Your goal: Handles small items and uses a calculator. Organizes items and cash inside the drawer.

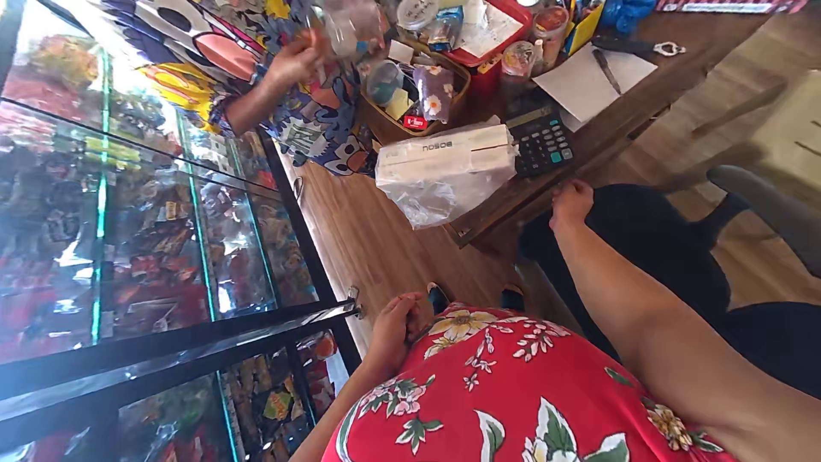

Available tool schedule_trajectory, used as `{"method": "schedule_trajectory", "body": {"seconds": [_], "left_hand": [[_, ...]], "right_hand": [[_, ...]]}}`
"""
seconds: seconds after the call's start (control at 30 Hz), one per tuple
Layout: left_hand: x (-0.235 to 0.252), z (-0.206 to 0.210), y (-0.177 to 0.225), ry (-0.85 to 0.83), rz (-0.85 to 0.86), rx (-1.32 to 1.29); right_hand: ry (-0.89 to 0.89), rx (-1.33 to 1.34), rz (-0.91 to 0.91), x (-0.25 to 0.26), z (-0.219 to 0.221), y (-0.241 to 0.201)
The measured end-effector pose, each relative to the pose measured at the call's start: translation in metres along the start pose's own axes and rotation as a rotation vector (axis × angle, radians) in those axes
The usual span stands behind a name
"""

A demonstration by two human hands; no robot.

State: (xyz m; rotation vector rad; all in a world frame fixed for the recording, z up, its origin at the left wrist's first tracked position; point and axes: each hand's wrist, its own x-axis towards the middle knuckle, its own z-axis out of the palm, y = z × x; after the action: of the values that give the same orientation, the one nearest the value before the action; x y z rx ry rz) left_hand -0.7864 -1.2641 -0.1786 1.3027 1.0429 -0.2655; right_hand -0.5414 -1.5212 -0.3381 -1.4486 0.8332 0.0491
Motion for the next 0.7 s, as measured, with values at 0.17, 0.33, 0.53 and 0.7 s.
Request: {"method": "schedule_trajectory", "body": {"seconds": [0.17,0.33,0.53,0.7], "left_hand": [[0.002,0.002,-0.001,0.015,-0.019,-0.002],[0.004,0.002,0.001,-0.014,-0.011,-0.009],[0.006,0.001,0.001,-0.007,-0.014,0.001],[0.005,0.000,0.000,-0.008,-0.018,0.010]], "right_hand": [[-0.095,-0.422,-0.448,0.008,-0.012,-0.023],[-0.050,-0.465,-0.552,0.010,-0.012,-0.031],[-0.043,-0.645,-0.765,0.002,-0.018,-0.004],[-0.114,-0.805,-0.723,0.003,-0.008,-0.018]]}}
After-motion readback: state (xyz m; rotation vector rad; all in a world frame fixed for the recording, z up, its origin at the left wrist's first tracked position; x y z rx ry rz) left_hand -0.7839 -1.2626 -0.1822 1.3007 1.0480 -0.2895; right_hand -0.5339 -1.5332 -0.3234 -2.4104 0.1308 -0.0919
